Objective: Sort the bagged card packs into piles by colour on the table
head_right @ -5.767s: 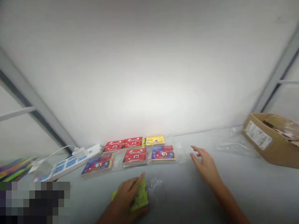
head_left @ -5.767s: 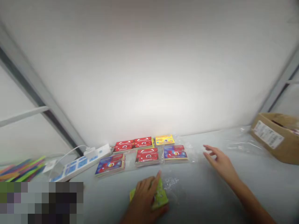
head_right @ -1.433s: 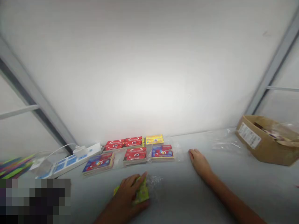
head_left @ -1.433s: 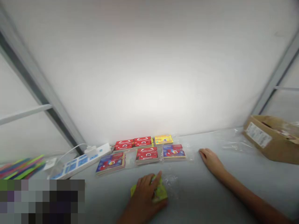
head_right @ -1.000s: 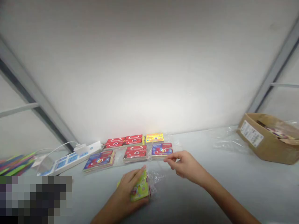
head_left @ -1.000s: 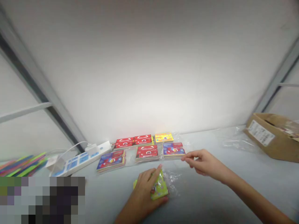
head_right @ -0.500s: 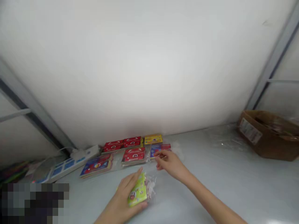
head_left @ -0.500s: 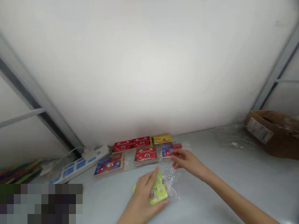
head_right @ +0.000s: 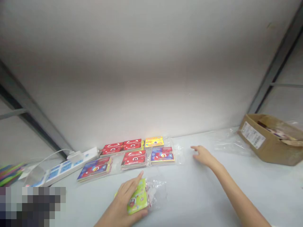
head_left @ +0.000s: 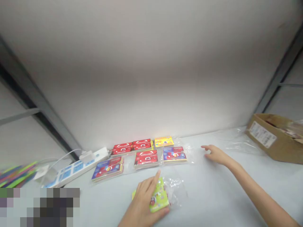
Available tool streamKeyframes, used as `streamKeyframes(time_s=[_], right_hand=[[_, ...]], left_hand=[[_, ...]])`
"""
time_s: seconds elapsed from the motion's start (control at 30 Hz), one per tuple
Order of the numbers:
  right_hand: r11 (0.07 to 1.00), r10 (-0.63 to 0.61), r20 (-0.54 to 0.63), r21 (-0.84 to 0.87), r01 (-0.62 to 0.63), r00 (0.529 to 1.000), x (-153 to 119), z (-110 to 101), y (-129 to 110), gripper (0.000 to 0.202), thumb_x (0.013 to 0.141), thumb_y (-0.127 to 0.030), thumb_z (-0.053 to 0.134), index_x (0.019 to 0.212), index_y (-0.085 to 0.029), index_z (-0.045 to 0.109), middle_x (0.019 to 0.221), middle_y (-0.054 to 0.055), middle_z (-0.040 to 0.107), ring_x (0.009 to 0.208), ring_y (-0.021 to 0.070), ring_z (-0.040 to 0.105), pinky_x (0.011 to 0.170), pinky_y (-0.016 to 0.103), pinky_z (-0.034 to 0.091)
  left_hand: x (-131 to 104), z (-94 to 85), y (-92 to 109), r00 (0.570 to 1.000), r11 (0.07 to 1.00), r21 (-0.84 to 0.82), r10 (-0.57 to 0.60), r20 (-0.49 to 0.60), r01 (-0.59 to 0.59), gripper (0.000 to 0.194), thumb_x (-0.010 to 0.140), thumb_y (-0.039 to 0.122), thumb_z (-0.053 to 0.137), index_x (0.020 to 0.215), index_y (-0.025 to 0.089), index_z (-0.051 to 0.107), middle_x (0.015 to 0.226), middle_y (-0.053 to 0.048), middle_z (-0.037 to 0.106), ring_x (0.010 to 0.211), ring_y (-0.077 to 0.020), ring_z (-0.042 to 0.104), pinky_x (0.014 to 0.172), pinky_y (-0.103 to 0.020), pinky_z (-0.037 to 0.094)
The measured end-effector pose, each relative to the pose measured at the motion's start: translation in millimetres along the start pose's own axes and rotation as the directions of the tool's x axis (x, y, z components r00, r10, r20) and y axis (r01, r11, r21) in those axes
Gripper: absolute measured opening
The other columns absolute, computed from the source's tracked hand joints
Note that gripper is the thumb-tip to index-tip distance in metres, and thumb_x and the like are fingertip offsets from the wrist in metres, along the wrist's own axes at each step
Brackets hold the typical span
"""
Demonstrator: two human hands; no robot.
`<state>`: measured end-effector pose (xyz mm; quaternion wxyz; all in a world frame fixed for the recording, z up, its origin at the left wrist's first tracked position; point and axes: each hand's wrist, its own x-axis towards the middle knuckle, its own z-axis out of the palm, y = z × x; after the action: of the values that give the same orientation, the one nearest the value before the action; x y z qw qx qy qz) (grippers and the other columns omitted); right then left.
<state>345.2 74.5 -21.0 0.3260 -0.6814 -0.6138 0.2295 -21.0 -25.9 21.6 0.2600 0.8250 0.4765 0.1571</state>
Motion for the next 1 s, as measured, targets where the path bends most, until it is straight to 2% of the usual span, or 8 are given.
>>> streamKeyframes(time_s=[0.1, 0.23, 0.3, 0.4, 0.57, 0.8, 1.0], right_hand=[[0.996, -0.065, 0.151, -0.056, 0.074, 0.986, -6.7, 10.6, 4.6, 0.050, 0.054, -0.024, 0.067, 0.104, -0.017, 0.066, 0.098, 0.009, 0.061, 0.082, 0.0217, 0.059, 0.079, 0.031, 0.045], [0.984, -0.121, 0.223, -0.105, 0.147, 0.967, -15.4, 21.9, -4.7, 0.059, 0.057, -0.038, 0.068, 0.112, -0.018, 0.060, 0.104, 0.008, 0.058, 0.090, 0.0222, 0.057, 0.083, 0.030, 0.043], [0.977, -0.140, 0.226, -0.126, 0.172, 0.964, -17.8, 26.9, -10.8, 0.050, 0.063, -0.039, 0.064, 0.108, -0.019, 0.061, 0.102, 0.007, 0.059, 0.088, 0.0210, 0.056, 0.082, 0.029, 0.043], [0.969, -0.138, 0.202, -0.174, 0.174, 0.970, -19.3, 33.2, -17.1, 0.028, 0.071, -0.035, 0.055, 0.090, -0.018, 0.065, 0.090, 0.006, 0.061, 0.079, 0.0200, 0.057, 0.074, 0.029, 0.043], [0.955, -0.126, 0.187, -0.245, 0.170, 0.974, -20.8, 35.9, -17.6, 0.011, 0.070, -0.026, 0.051, 0.067, -0.019, 0.059, 0.067, 0.003, 0.060, 0.065, 0.0188, 0.055, 0.061, 0.026, 0.039], [0.936, -0.120, 0.205, -0.304, 0.180, 0.971, -25.3, 36.6, -15.3, 0.010, 0.069, -0.018, 0.046, 0.061, -0.020, 0.052, 0.062, 0.003, 0.061, 0.060, 0.0174, 0.054, 0.057, 0.026, 0.036], [0.947, -0.057, 0.230, -0.296, 0.126, 0.972, -25.7, 31.9, -20.2, 0.009, 0.063, -0.015, 0.048, 0.056, -0.019, 0.050, 0.058, 0.004, 0.061, 0.056, 0.0171, 0.055, 0.052, 0.025, 0.036]], left_hand=[[0.2, 0.3, 0.1, 1.000, 1.000, 0.000, -0.003, 0.009, 0.003, 0.090, 0.071, 0.038, 0.067, 0.139, 0.032, 0.009, 0.133, -0.004, 0.041, 0.119, -0.0270, 0.036, 0.101, -0.043, 0.029], [0.7, 1.7, -0.6, 1.000, 1.000, 0.000, -0.010, 0.002, 0.010, 0.092, 0.070, 0.034, 0.068, 0.140, 0.031, 0.008, 0.132, -0.004, 0.042, 0.118, -0.0262, 0.036, 0.101, -0.041, 0.028], [0.6, 2.0, -0.8, 1.000, 1.000, -0.004, -0.013, -0.003, 0.013, 0.094, 0.069, 0.034, 0.069, 0.140, 0.031, 0.006, 0.133, -0.004, 0.041, 0.118, -0.0262, 0.036, 0.101, -0.041, 0.028], [-0.3, 1.2, 0.3, 1.000, 1.000, -0.014, -0.004, 0.003, 0.004, 0.096, 0.070, 0.034, 0.068, 0.140, 0.032, 0.003, 0.133, -0.005, 0.040, 0.118, -0.0264, 0.036, 0.101, -0.043, 0.029], [-2.0, 0.6, 1.6, 1.000, 0.999, -0.042, -0.018, 0.004, 0.018, 0.096, 0.068, 0.032, 0.070, 0.139, 0.032, 0.006, 0.132, -0.004, 0.040, 0.119, -0.0262, 0.034, 0.101, -0.043, 0.027], [-4.1, 2.5, 1.5, 1.000, 0.998, -0.065, -0.018, -0.001, 0.018, 0.098, 0.068, 0.030, 0.070, 0.140, 0.032, 0.002, 0.129, -0.004, 0.042, 0.116, -0.0255, 0.036, 0.100, -0.041, 0.028], [-4.6, 3.3, 0.7, 1.000, 0.999, -0.051, -0.010, -0.004, 0.010, 0.103, 0.066, 0.031, 0.072, 0.139, 0.033, -0.002, 0.130, -0.005, 0.041, 0.115, -0.0265, 0.036, 0.099, -0.043, 0.029]])
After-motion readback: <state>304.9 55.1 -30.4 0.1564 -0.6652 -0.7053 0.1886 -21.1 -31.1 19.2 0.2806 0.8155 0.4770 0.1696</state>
